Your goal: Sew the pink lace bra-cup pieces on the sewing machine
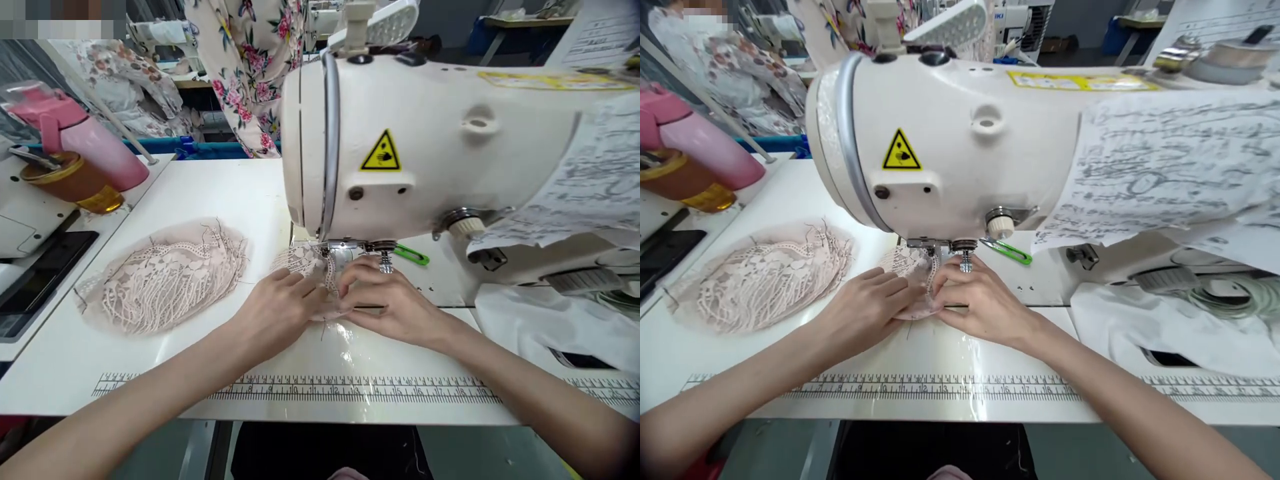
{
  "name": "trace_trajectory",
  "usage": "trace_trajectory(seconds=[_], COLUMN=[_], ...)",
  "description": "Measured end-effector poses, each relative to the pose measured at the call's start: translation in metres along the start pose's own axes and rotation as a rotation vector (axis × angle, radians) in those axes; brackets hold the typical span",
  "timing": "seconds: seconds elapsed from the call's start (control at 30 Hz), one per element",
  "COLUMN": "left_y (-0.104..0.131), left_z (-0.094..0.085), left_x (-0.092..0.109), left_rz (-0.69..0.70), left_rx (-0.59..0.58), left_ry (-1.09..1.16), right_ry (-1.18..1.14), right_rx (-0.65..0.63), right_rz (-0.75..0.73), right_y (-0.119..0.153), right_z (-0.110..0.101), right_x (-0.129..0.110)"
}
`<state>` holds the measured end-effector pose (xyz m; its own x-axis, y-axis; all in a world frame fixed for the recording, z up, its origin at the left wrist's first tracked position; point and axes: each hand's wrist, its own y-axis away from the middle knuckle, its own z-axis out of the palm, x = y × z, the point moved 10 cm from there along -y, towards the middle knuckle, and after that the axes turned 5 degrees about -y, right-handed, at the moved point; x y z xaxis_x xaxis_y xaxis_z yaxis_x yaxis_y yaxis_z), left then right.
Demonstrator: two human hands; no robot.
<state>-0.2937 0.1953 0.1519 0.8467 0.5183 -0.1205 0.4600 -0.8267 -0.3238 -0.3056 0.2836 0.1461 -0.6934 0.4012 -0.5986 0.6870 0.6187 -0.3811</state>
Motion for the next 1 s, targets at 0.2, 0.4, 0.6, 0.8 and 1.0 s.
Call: trace_trajectory(seconds=[0.2, 0.4, 0.6, 0.8, 1.0], left_y=[0.000, 0.004, 0.004, 0.004, 0.004], left_z=[0.003, 0.002, -0.001, 0.000, 0.003], left_x=[0.005, -0.001, 0.001, 0.001, 0.000], left_rz=[0.067, 0.009, 0.051, 0.046, 0.041], left_rx=[0.206, 0.226, 0.235, 0.255, 0.234], left_ry=[-0.047, -0.006, -0.190, -0.161, -0.139], right_ry=[0.189, 0.429, 0.363, 0.368, 0.386], right_rx=[-0.092, -0.099, -0.037, 0.034, 0.038], right_rz=[0.076, 0.122, 0.000, -0.046, -0.099], right_y=[0.005, 0.002, 0.000, 0.003, 0.004], right_z=[0.004, 0.012, 0.013, 0.007, 0.005], right_x=[0.013, 0.016, 0.011, 0.012, 0.007])
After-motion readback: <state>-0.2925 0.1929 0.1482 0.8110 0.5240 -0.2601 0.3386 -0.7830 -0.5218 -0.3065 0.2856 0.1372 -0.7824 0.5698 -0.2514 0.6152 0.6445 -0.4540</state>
